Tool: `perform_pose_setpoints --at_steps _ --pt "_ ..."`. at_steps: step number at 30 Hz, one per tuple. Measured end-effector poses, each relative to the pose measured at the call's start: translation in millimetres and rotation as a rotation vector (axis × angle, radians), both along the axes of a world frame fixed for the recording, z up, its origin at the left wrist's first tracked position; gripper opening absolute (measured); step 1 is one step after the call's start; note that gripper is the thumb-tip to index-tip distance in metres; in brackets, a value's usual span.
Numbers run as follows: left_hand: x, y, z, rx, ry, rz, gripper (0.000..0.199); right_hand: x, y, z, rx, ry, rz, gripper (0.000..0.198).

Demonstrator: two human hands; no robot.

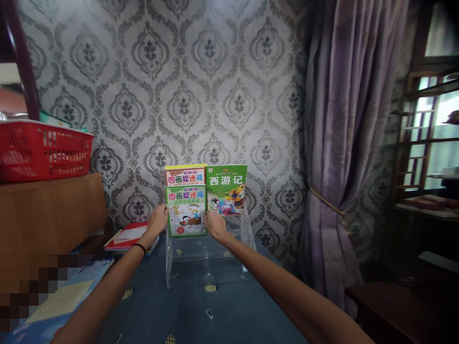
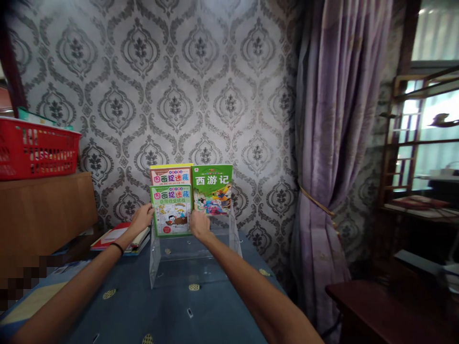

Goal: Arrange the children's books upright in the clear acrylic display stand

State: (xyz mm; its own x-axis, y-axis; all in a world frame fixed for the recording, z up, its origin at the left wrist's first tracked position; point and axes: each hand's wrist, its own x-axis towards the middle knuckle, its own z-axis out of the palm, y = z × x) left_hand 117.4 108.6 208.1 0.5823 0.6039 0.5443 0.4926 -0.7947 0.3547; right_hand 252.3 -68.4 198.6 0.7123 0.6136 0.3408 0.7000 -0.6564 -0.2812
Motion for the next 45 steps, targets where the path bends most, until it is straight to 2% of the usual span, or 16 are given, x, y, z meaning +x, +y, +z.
perform_pose_setpoints --at_steps 27,39,45 --pt "-11 -2 -15.2 -0.167 -0.136 -0.119 0.025 3 -9 -5 -0.002 -0.029 0.069 0.031" --pt "-12 3 -19.6 -0.156 -0.162 -0.183 0.015 6 -8 -7 0.01 -0.022 0.08 0.03" --pt "-9 3 -19.4 -0.143 -0.179 -0.16 0.013 12 -6 -11 0.021 -0.025 0.103 0.027"
